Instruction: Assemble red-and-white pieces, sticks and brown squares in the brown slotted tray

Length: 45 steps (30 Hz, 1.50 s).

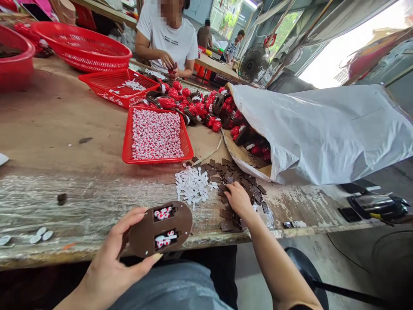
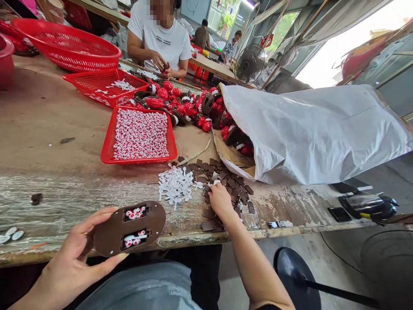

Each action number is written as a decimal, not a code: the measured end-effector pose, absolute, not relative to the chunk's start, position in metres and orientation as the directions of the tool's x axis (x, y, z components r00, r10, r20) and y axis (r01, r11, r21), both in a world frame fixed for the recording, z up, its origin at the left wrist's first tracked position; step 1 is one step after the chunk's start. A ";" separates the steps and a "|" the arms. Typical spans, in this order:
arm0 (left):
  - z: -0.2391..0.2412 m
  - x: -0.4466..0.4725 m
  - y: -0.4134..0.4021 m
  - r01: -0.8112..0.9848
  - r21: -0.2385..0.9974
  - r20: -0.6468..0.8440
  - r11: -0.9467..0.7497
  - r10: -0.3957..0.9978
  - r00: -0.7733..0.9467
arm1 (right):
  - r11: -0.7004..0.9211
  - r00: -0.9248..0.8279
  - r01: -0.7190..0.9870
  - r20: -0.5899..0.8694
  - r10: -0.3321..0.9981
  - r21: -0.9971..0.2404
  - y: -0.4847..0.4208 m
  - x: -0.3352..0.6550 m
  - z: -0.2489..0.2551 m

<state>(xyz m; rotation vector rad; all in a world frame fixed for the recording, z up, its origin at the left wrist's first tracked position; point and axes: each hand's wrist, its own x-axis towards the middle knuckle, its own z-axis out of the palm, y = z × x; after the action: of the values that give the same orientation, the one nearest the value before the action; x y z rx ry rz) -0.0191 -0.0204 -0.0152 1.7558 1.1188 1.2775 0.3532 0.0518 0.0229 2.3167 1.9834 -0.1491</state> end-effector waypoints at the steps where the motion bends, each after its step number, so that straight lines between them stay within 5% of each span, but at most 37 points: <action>1: -0.015 -0.019 -0.020 0.247 0.883 0.372 -0.399 0.916 0.151 | -0.139 0.138 0.990 -0.146 0.980 0.002 0.053 0.356 0.019; 10: -0.017 -0.022 -0.022 0.267 0.875 0.376 -0.404 0.914 0.153 | -0.081 0.079 0.997 -0.182 0.980 -0.006 0.048 0.353 0.014; 20: -0.013 -0.019 -0.023 0.304 0.859 0.381 -0.412 0.911 0.158 | -0.104 0.082 0.977 -0.122 0.989 -0.187 0.047 0.349 0.019; 25: -0.009 -0.019 -0.023 0.338 0.834 0.389 -0.435 0.900 0.199 | 0.073 -0.100 0.697 0.005 0.995 -0.713 0.031 0.310 0.052; 28: -0.009 -0.019 -0.023 0.364 0.816 0.398 -0.449 0.893 0.209 | 0.122 -0.235 0.476 0.007 0.972 -0.871 0.020 0.276 0.060; 35: -0.005 -0.019 -0.023 0.385 0.795 0.431 -0.469 0.883 0.186 | 0.422 -0.276 0.543 0.320 0.906 -0.726 0.000 0.247 0.042; 45: 0.001 -0.014 -0.021 0.419 0.766 0.432 -0.489 0.872 0.229 | 0.484 -0.333 0.619 0.352 0.875 -0.619 -0.010 0.250 0.064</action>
<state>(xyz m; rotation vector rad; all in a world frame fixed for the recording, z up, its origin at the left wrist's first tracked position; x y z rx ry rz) -0.0145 -0.0208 0.0013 2.0097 1.1825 1.2009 0.2499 -0.0099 0.0642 1.9104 3.2215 -0.7762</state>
